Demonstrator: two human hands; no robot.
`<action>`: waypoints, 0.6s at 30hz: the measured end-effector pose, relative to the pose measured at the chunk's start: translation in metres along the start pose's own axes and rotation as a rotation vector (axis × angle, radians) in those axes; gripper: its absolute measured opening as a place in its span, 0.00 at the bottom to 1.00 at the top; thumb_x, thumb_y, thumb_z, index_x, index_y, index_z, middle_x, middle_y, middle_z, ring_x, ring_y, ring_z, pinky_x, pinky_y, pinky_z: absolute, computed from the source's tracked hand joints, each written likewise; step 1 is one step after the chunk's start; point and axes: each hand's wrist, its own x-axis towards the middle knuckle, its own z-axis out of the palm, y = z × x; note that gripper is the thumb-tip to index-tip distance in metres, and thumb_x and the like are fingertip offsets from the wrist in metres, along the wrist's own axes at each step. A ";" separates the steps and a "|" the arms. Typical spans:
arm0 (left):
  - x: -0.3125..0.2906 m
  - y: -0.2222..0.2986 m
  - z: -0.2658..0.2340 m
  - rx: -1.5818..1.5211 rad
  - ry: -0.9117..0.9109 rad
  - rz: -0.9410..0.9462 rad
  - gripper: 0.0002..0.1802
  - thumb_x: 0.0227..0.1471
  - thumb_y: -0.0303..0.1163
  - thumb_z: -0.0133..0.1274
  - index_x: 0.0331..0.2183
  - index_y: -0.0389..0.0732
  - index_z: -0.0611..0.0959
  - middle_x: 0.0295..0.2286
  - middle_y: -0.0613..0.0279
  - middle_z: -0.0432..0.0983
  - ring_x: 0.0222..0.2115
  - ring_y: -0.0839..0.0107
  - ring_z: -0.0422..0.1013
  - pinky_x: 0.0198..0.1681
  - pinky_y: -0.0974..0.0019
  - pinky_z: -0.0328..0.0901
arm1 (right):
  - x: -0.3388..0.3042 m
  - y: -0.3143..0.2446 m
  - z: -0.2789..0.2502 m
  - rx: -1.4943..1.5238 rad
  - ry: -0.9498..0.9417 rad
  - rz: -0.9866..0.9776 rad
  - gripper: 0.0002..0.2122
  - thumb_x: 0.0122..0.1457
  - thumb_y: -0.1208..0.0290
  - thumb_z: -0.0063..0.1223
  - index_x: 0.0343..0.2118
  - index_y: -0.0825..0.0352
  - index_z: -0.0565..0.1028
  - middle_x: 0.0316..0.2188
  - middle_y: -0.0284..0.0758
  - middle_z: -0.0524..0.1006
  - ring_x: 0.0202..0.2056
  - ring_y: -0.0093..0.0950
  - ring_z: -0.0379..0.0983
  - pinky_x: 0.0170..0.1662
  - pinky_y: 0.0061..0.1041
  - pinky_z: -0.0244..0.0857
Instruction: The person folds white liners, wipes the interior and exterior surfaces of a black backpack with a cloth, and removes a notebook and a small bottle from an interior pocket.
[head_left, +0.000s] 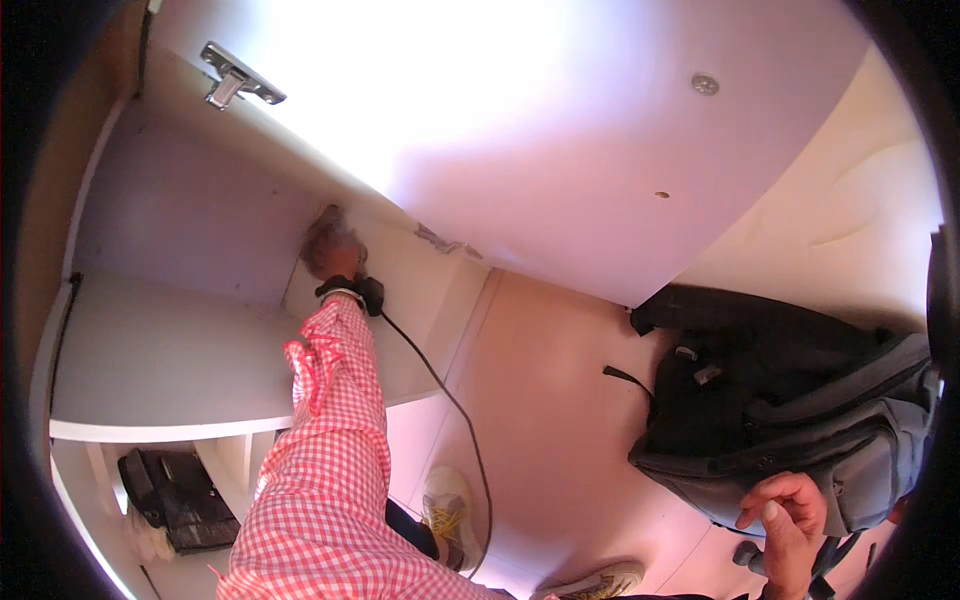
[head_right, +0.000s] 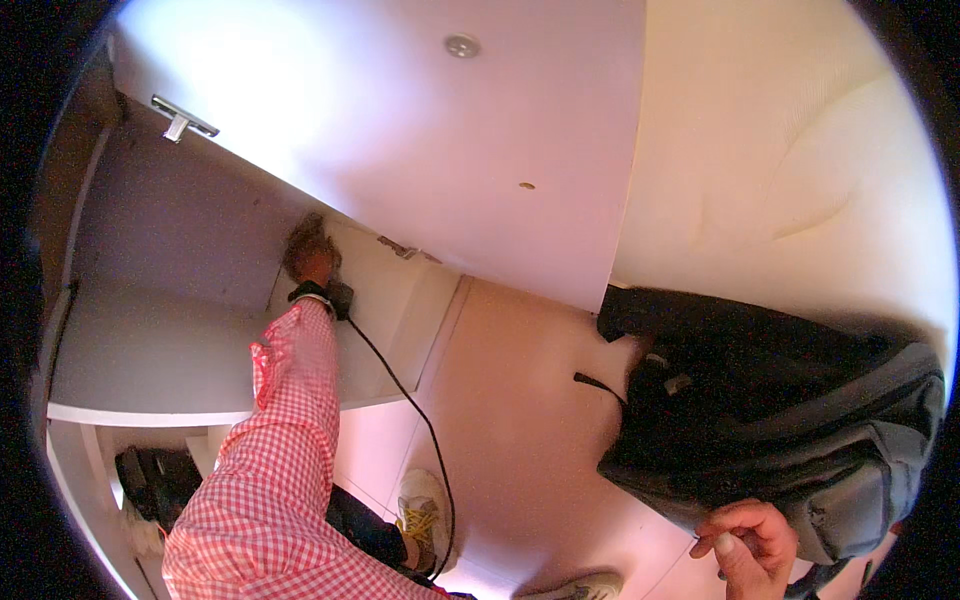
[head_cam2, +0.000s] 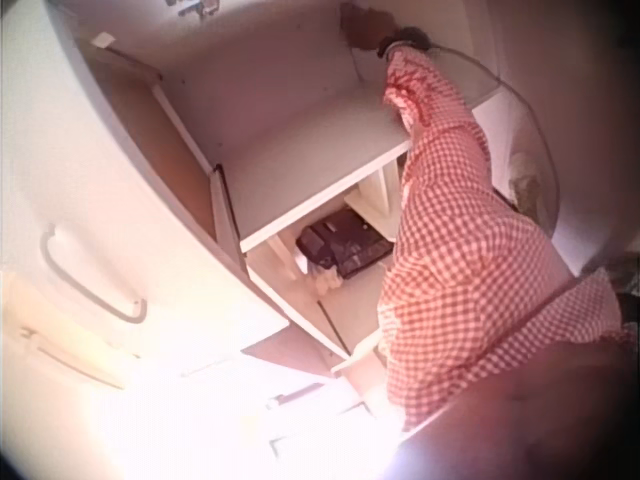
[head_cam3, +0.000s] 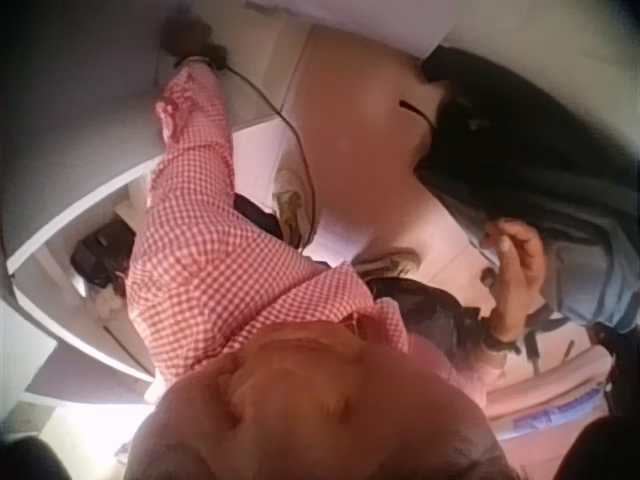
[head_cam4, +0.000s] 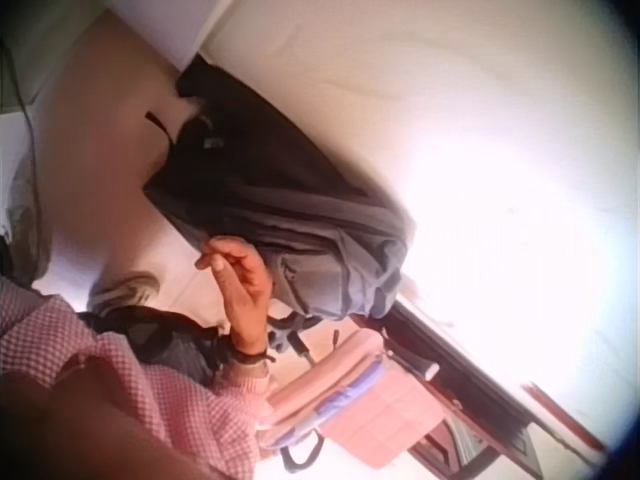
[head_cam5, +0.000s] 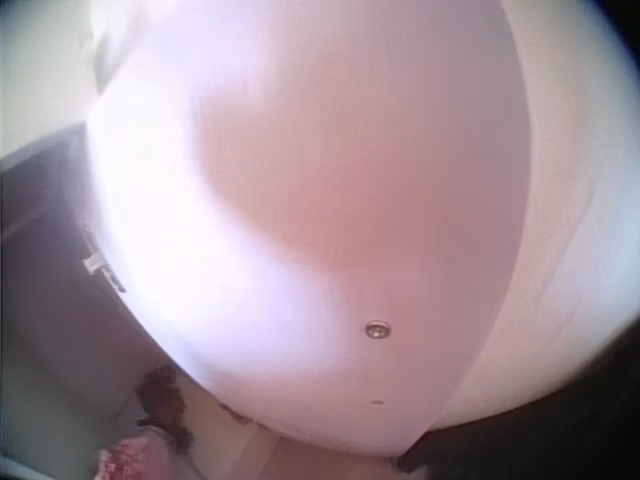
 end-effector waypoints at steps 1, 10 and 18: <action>-0.006 0.024 -0.020 0.121 -0.019 0.071 0.19 0.55 0.39 0.41 0.45 0.42 0.75 0.47 0.51 0.69 0.45 0.54 0.66 0.48 0.54 0.61 | -0.001 -0.001 -0.001 -0.003 0.000 -0.003 0.09 0.54 0.70 0.54 0.32 0.71 0.70 0.25 0.40 0.73 0.22 0.25 0.70 0.27 0.21 0.66; -0.073 0.105 -0.079 -0.804 -0.032 -0.167 0.19 0.54 0.38 0.42 0.38 0.32 0.77 0.39 0.42 0.72 0.40 0.50 0.68 0.44 0.54 0.62 | -0.026 -0.018 -0.003 0.027 -0.126 -0.143 0.10 0.55 0.68 0.53 0.31 0.71 0.70 0.27 0.39 0.72 0.23 0.25 0.70 0.29 0.20 0.65; -0.074 0.129 -0.252 -2.134 0.150 -0.699 0.21 0.58 0.46 0.37 0.37 0.38 0.75 0.34 0.58 0.74 0.34 0.64 0.72 0.36 0.60 0.68 | -0.036 -0.008 -0.029 0.251 -0.115 -0.269 0.10 0.56 0.68 0.51 0.33 0.71 0.69 0.28 0.40 0.72 0.23 0.25 0.69 0.29 0.20 0.65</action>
